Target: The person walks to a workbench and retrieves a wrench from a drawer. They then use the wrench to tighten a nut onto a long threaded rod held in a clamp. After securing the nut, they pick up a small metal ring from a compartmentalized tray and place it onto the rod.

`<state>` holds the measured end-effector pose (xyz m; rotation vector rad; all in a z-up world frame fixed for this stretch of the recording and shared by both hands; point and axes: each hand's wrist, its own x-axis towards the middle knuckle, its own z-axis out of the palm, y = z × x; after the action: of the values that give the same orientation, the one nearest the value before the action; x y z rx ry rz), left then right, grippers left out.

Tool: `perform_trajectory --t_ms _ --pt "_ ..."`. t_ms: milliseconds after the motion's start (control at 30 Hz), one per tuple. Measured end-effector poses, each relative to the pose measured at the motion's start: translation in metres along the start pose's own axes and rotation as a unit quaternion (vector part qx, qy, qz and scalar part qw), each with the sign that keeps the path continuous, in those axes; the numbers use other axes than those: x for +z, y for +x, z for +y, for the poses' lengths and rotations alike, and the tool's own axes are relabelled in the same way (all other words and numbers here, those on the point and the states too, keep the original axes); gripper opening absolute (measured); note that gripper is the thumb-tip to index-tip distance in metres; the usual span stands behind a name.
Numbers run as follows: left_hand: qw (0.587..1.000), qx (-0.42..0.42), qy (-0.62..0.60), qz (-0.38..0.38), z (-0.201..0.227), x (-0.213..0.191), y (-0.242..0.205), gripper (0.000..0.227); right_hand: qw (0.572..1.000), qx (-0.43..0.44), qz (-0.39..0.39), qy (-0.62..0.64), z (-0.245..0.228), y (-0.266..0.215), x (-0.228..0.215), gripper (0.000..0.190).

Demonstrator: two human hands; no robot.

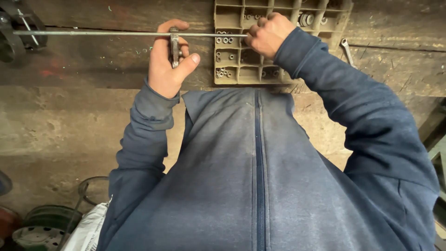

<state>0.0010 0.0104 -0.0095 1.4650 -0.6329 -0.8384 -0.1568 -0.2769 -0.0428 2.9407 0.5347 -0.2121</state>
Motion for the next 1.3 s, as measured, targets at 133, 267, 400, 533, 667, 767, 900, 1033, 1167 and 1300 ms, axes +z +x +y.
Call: perform_trajectory --t_ms 133,267,400,533,667,767,900,1033,1167,1300 --pt "1.0 0.0 0.001 0.005 -0.002 0.0 -0.001 0.057 0.999 -0.027 0.027 -0.005 0.006 0.001 0.004 0.011" --pt "1.0 -0.009 -0.004 0.003 0.0 0.002 0.0 0.057 0.998 -0.025 0.034 0.043 0.014 -0.004 0.005 0.009" --pt "1.0 -0.012 -0.013 0.001 0.001 0.001 0.0 0.057 0.994 0.003 0.042 0.103 0.011 -0.008 -0.009 0.017" --pt "1.0 -0.003 0.013 0.007 0.007 0.007 -0.001 0.054 0.819 0.208 0.218 0.488 -0.012 -0.021 -0.001 0.018" --pt "0.999 -0.038 -0.022 -0.002 0.014 0.019 0.0 0.056 0.405 0.335 0.353 0.774 -0.042 -0.032 0.009 0.017" --pt "1.0 -0.019 0.006 -0.017 0.015 0.024 0.004 0.057 0.312 0.305 0.382 0.815 -0.051 -0.038 -0.008 0.019" --pt "0.999 -0.009 0.003 -0.038 0.017 0.029 0.008 0.058 0.327 0.293 0.399 0.805 -0.058 -0.044 -0.008 0.021" --pt "0.999 -0.02 0.01 -0.039 0.018 0.032 0.006 0.057 0.372 0.283 0.402 0.787 -0.066 -0.041 -0.016 0.023" --pt "0.999 -0.027 -0.007 -0.03 0.018 0.033 0.003 0.057 0.417 0.279 0.414 0.759 -0.07 -0.036 -0.024 0.024" --pt "1.0 -0.014 -0.01 -0.025 0.015 0.034 0.002 0.057 0.415 0.285 0.406 0.763 -0.071 -0.033 -0.027 0.037"
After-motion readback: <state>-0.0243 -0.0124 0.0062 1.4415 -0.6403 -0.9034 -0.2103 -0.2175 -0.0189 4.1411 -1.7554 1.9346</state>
